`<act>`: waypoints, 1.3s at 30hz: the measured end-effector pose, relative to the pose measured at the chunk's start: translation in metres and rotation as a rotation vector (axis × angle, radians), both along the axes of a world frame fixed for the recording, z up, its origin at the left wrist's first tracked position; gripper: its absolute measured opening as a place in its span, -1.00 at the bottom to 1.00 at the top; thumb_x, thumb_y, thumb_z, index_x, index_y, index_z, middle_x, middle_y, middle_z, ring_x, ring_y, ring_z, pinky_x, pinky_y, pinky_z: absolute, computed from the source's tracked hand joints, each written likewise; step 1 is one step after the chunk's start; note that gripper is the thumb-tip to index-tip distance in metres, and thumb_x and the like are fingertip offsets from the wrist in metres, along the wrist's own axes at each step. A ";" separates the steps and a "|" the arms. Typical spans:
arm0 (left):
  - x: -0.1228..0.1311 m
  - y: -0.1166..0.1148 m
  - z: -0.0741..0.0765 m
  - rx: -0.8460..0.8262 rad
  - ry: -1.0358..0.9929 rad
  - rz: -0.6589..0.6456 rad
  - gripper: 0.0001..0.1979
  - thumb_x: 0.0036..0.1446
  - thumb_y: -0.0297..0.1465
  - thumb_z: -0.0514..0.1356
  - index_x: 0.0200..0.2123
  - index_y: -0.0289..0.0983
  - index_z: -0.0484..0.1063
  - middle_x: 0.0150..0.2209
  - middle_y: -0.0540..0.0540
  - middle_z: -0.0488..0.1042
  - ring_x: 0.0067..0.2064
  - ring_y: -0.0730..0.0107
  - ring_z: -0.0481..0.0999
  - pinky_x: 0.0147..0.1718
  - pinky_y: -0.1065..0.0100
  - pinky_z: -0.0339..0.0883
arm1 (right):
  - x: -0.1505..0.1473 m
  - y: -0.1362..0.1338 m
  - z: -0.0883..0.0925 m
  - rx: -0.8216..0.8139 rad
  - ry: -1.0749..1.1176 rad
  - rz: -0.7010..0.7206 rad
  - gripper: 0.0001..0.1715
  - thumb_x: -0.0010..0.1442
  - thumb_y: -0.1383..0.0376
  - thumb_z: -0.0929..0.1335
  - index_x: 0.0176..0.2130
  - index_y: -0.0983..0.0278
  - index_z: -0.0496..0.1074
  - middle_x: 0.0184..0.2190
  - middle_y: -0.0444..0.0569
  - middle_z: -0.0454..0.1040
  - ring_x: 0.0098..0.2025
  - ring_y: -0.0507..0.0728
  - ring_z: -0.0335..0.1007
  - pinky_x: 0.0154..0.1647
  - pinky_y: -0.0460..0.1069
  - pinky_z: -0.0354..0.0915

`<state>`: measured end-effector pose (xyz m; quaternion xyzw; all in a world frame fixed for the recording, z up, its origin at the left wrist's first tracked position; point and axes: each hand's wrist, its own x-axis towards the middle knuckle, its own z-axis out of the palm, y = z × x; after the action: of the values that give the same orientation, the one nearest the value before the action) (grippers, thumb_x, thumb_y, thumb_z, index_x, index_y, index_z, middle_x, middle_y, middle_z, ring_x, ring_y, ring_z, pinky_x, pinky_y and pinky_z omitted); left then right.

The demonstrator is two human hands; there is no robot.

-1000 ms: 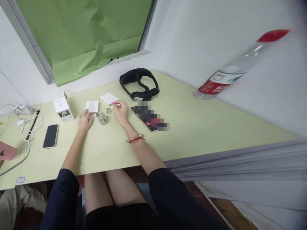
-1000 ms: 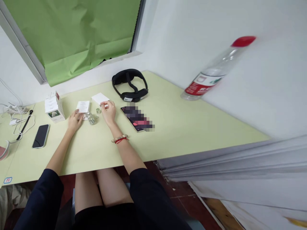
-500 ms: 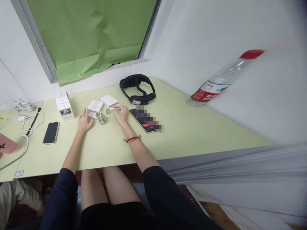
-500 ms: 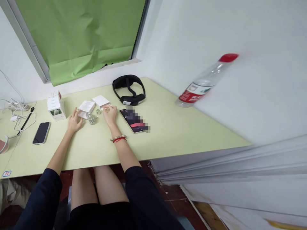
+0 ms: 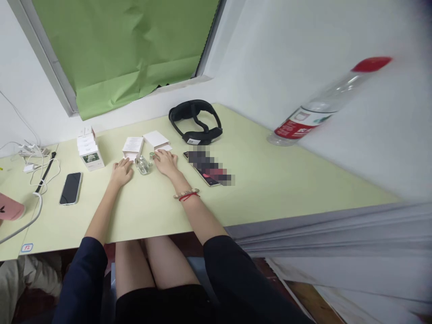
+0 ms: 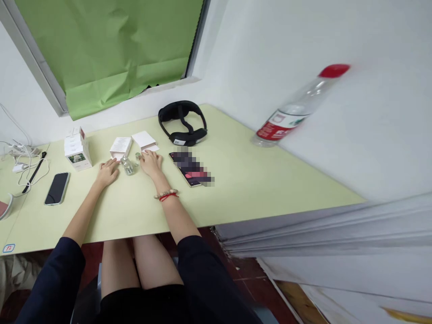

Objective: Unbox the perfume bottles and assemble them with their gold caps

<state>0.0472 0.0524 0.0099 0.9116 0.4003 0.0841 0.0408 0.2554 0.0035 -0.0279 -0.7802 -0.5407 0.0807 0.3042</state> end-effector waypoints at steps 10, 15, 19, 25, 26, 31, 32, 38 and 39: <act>0.009 0.013 0.003 0.080 -0.133 0.036 -0.49 0.21 -0.38 0.02 0.24 -0.24 0.22 0.17 -0.19 0.39 0.15 0.08 0.31 0.10 0.10 0.13 | 0.003 0.002 -0.001 -0.045 -0.050 -0.048 -0.56 0.30 0.16 0.19 0.09 0.22 0.38 0.22 0.12 0.27 0.17 0.33 0.09 0.11 0.24 0.08; -0.005 -0.004 -0.001 0.260 -0.383 0.104 -0.76 0.19 -0.53 -0.02 -0.15 -0.27 0.38 -0.13 -0.22 0.47 -0.06 0.14 0.40 -0.07 0.18 0.20 | 0.003 0.001 -0.003 -0.020 0.001 -0.061 -0.55 0.28 0.14 0.22 0.08 0.21 0.40 0.21 0.10 0.28 0.17 0.32 0.09 0.14 0.25 0.05; -0.020 -0.023 -0.005 0.295 -0.473 -0.036 -0.81 0.17 -0.54 -0.02 -0.22 -0.25 0.34 -0.19 -0.17 0.44 -0.09 0.21 0.40 -0.09 0.22 0.21 | 0.003 -0.001 -0.005 0.050 0.075 -0.105 -0.58 0.27 0.18 0.22 0.06 0.19 0.43 0.16 0.10 0.33 0.17 0.30 0.12 0.17 0.25 0.01; -0.028 -0.030 -0.007 0.288 -0.501 -0.062 -0.82 0.16 -0.55 -0.01 -0.23 -0.23 0.31 -0.21 -0.15 0.41 -0.09 0.23 0.40 -0.08 0.22 0.21 | 0.009 -0.001 -0.006 0.177 0.186 -0.301 -0.62 0.22 0.28 0.19 -0.10 0.18 0.52 -0.01 0.06 0.44 0.07 0.25 0.23 0.17 0.24 -0.02; -0.027 -0.029 -0.007 0.284 -0.504 -0.055 -0.82 0.16 -0.56 -0.02 -0.23 -0.23 0.30 -0.21 -0.15 0.41 -0.09 0.22 0.40 -0.08 0.22 0.21 | 0.010 0.000 -0.007 0.177 0.203 -0.318 -0.63 0.21 0.27 0.19 -0.13 0.17 0.53 -0.04 0.04 0.45 0.05 0.24 0.25 0.15 0.23 -0.01; -0.025 -0.025 -0.007 0.291 -0.492 -0.082 -0.81 0.15 -0.55 -0.02 -0.23 -0.23 0.31 -0.22 -0.15 0.41 -0.11 0.23 0.40 -0.09 0.22 0.24 | 0.011 0.004 -0.009 0.151 0.219 -0.342 -0.66 0.20 0.25 0.22 -0.19 0.16 0.55 -0.11 -0.01 0.48 -0.01 0.22 0.26 0.13 0.22 -0.02; -0.024 -0.025 -0.007 0.292 -0.478 -0.096 -0.81 0.15 -0.55 -0.02 -0.23 -0.23 0.31 -0.21 -0.15 0.41 -0.12 0.24 0.40 -0.10 0.23 0.25 | 0.011 0.005 -0.009 0.137 0.208 -0.339 -0.67 0.19 0.25 0.23 -0.19 0.15 0.56 -0.10 -0.01 0.47 0.01 0.22 0.25 0.13 0.22 -0.03; -0.020 -0.031 -0.005 0.304 -0.373 -0.175 -0.80 0.16 -0.53 -0.01 -0.19 -0.24 0.32 -0.17 -0.17 0.42 -0.11 0.24 0.41 -0.14 0.24 0.25 | 0.006 0.003 -0.006 0.095 0.185 -0.321 -0.70 0.18 0.24 0.27 -0.21 0.14 0.57 -0.06 -0.01 0.44 0.04 0.24 0.20 0.14 0.21 -0.03; -0.020 -0.033 -0.005 0.303 -0.363 -0.182 -0.80 0.16 -0.53 -0.01 -0.19 -0.23 0.32 -0.17 -0.17 0.42 -0.10 0.24 0.41 -0.14 0.24 0.25 | 0.006 0.002 -0.005 0.110 0.194 -0.323 -0.70 0.18 0.24 0.26 -0.21 0.14 0.57 -0.07 -0.01 0.45 0.03 0.24 0.21 0.13 0.21 -0.02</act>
<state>0.0274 0.0198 0.0051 0.9097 0.2854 0.3012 -0.0176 0.2610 0.0058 -0.0325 -0.8276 -0.3803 0.0761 0.4059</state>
